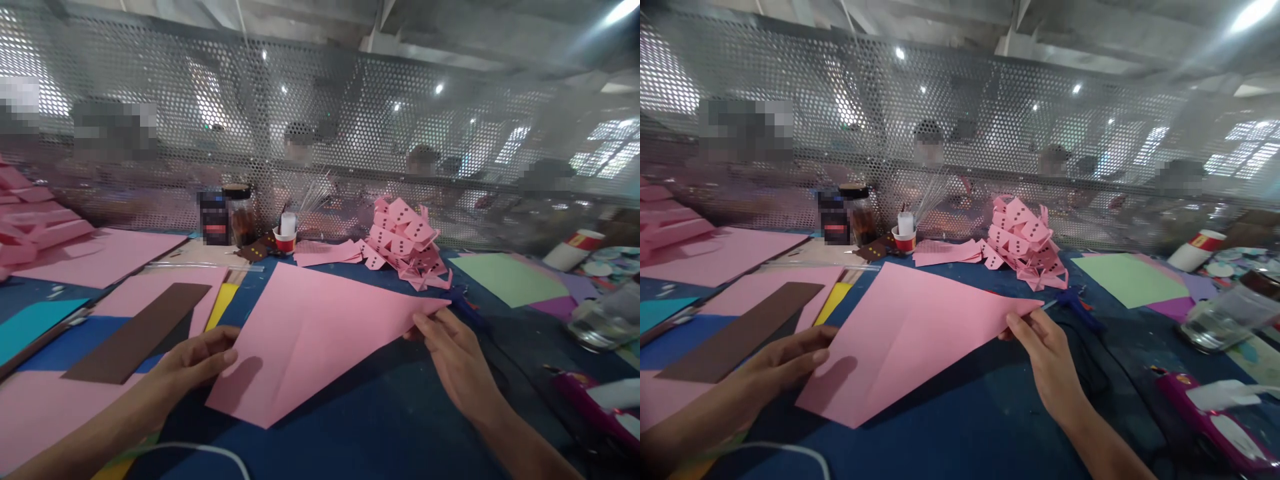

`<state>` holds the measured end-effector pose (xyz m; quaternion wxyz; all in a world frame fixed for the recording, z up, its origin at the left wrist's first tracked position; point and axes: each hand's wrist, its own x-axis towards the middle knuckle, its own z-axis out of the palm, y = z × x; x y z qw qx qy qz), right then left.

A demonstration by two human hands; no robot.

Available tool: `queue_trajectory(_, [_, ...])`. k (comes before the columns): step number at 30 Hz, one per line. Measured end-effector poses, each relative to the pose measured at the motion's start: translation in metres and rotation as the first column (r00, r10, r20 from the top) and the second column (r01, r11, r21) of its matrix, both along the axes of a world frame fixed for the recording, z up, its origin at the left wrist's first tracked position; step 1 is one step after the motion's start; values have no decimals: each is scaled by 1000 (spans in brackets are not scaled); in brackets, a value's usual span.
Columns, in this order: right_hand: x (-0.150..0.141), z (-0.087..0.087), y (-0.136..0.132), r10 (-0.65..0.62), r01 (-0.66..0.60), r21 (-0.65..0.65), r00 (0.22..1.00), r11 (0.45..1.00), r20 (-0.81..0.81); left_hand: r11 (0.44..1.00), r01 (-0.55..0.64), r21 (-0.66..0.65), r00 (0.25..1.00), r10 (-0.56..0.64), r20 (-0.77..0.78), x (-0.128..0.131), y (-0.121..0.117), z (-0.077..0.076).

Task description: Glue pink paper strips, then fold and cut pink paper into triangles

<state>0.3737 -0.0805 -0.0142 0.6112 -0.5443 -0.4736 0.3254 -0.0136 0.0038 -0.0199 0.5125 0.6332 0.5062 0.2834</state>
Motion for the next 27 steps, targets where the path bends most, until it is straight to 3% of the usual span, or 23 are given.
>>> queue_trajectory(2, [-1, 6, -1, 12, -10, 32, 998, 999, -67, 999, -10, 50, 1000, 11, -5, -4, 5, -4])
queue_trajectory(5, [-4, 14, -2, 62, -51, 68, 983, 996, -172, 968, -51, 244, 996, 69, -62, -6, 11, 0])
queue_trajectory(8, [-4, 20, -3, 130, -115, 76, 964, 990, -231, 883, -22, 468, 984, 103, -148, 4, 14, 20])
queue_trajectory(11, [-4, 24, -5, 183, -168, 80, 943, 983, -278, 760, 167, 629, 954, 35, -296, 32, 15, 53])
queue_trajectory(15, [-7, 28, -9, 241, -227, 81, 913, 970, -329, 683, 444, 579, 880, -210, -426, 85, 25, 88])
queue_trajectory(19, [-8, 31, -11, 274, -258, 93, 891, 962, -361, 634, 610, 476, 789, -423, -446, 128, 47, 90])
queue_trajectory(22, [-7, 33, -11, 253, -237, 88, 896, 968, -366, 672, 625, 396, 780, -516, -356, 144, 63, 83])
queue_trajectory(27, [-7, 33, -6, 244, -224, 100, 929, 969, -279, 755, 541, 370, 841, -483, -243, 144, 74, 82])
